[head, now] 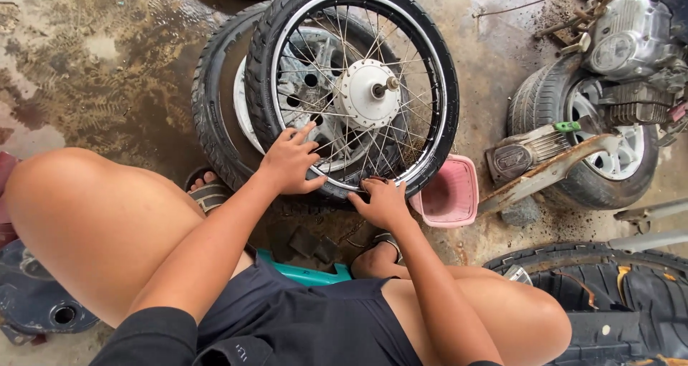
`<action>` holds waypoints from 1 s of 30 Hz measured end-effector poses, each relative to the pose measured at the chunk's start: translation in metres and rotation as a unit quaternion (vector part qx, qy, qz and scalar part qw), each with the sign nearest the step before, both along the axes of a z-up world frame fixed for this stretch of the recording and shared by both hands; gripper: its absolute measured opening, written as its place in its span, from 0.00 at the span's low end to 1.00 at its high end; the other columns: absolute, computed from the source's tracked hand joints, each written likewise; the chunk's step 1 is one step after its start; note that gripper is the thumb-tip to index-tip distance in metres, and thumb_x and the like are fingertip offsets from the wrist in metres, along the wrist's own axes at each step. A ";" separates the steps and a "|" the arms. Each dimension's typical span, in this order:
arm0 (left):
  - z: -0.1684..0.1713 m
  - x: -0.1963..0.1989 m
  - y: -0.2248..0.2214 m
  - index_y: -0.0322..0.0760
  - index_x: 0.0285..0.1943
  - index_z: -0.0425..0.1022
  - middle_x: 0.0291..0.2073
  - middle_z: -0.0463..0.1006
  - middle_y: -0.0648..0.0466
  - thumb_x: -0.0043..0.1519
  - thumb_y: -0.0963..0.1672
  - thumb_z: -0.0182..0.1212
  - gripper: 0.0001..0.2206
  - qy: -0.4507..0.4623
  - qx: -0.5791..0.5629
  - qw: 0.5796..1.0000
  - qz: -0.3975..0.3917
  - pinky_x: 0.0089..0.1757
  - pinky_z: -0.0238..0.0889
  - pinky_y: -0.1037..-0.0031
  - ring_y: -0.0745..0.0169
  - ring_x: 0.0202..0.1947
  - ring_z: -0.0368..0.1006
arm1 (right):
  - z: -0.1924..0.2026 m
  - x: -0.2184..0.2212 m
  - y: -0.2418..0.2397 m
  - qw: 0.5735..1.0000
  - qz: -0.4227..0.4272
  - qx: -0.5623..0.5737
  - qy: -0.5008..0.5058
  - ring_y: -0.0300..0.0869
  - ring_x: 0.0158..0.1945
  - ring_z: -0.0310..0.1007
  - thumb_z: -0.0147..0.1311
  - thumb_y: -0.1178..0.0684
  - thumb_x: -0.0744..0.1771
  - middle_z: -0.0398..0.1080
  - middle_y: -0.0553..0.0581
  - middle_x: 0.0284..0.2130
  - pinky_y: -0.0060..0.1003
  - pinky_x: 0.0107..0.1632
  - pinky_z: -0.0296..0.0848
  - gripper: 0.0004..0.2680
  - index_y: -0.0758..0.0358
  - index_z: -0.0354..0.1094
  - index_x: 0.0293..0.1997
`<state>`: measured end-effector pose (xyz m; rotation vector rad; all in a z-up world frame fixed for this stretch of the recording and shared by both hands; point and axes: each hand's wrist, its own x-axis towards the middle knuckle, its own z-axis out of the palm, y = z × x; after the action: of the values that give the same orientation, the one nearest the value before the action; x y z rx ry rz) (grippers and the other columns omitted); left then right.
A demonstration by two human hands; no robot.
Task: Manually installing or removing a tire from a motorcycle wheel rim using a tire lever tool.
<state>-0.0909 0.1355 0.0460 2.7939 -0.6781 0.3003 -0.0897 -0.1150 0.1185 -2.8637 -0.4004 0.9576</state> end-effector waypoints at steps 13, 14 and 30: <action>0.001 -0.003 -0.001 0.46 0.36 0.85 0.48 0.84 0.52 0.57 0.62 0.55 0.25 0.003 0.007 1.000 0.006 0.60 0.55 0.56 0.48 0.70 0.63 | -0.028 0.000 -0.011 0.993 -0.095 0.029 -0.064 0.68 0.77 0.35 0.44 0.38 0.71 0.36 0.59 0.78 0.73 0.70 0.45 0.14 0.41 0.77 0.55; 0.000 -0.005 -0.001 0.46 0.34 0.85 0.47 0.84 0.52 0.56 0.62 0.56 0.25 -0.009 -0.002 1.000 0.007 0.60 0.55 0.56 0.48 0.69 0.64 | -0.030 0.002 -0.011 0.994 -0.104 0.014 -0.035 0.66 0.78 0.32 0.42 0.36 0.71 0.33 0.58 0.79 0.72 0.71 0.41 0.15 0.40 0.76 0.56; 0.007 0.002 -0.004 0.46 0.34 0.85 0.47 0.83 0.52 0.58 0.63 0.51 0.27 0.059 0.056 0.997 0.015 0.61 0.52 0.54 0.50 0.73 0.58 | 0.013 -0.011 0.006 0.978 -0.196 0.058 0.040 0.63 0.80 0.28 0.29 0.21 0.69 0.31 0.61 0.79 0.64 0.75 0.34 0.26 0.37 0.70 0.65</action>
<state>-0.0885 0.1311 0.0527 2.9016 -0.6457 0.1050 -0.1005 -0.1089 0.1314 -2.6414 0.1128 0.9320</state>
